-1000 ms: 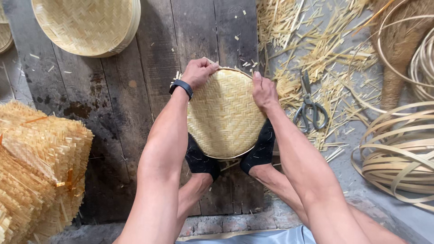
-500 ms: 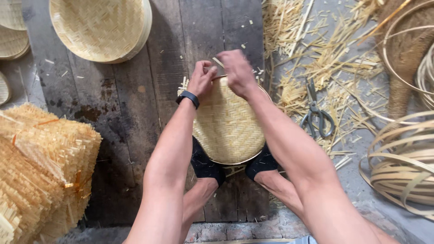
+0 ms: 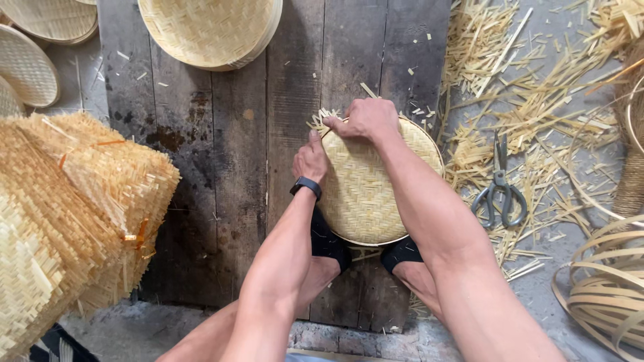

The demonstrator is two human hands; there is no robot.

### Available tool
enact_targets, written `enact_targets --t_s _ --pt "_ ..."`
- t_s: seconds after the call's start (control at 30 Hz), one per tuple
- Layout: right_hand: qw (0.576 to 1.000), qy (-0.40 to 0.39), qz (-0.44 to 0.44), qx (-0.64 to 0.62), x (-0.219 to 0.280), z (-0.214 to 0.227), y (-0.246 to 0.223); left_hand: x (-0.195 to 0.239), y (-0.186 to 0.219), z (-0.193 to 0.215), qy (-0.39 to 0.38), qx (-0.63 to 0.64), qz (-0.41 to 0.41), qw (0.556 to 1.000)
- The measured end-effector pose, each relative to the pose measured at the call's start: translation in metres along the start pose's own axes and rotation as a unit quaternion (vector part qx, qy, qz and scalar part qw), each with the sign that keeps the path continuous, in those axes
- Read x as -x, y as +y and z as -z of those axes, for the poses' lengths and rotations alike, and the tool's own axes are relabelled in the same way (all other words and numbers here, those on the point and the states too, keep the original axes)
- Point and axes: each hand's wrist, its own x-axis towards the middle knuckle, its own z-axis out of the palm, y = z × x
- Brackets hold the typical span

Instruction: The person places a circular bamboo frame onto a square woven mat, presses it down, and flips the assembly. Using shears, they trim the excess woven material around the frame's edge. The finished circular basket is then stacked with others.

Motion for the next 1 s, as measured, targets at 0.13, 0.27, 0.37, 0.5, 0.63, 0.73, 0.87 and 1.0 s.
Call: enact_targets --t_s 0.13,0.27,0.37,0.5,0.63,0.73,0.87,1.0 --pt "0.983 0.166 0.084 -0.009 0.010 -0.032 0.011 -0.014 -0.015 -0.014 0.006 0.029 -0.008 1.000" --pt "0.868 0.424 0.190 -0.177 0.087 -0.040 0.058 -0.028 -0.027 -0.026 0.072 0.102 -0.054 0.991" --pt "0.913 0.338 0.207 -0.098 0.194 -0.010 0.118 -0.012 -0.042 -0.015 0.195 0.172 -0.111 0.959" --pt "0.991 0.111 -0.053 0.053 0.332 0.024 0.165 0.032 -0.062 0.041 0.212 0.229 -0.141 0.939" --pt "0.984 0.151 -0.083 0.043 0.419 0.022 0.169 0.075 -0.076 0.094 0.177 0.244 -0.148 0.942" --pt "0.985 0.117 -0.091 -0.090 0.409 -0.004 0.170 0.091 -0.082 0.107 0.134 0.231 -0.134 0.954" --pt "0.962 0.120 -0.012 -0.245 0.317 -0.078 0.184 0.075 -0.092 0.075 0.006 0.261 -0.066 0.963" --pt "0.898 0.282 -0.023 -0.336 0.188 -0.160 0.195 0.020 -0.092 0.022 0.044 0.254 -0.059 0.964"
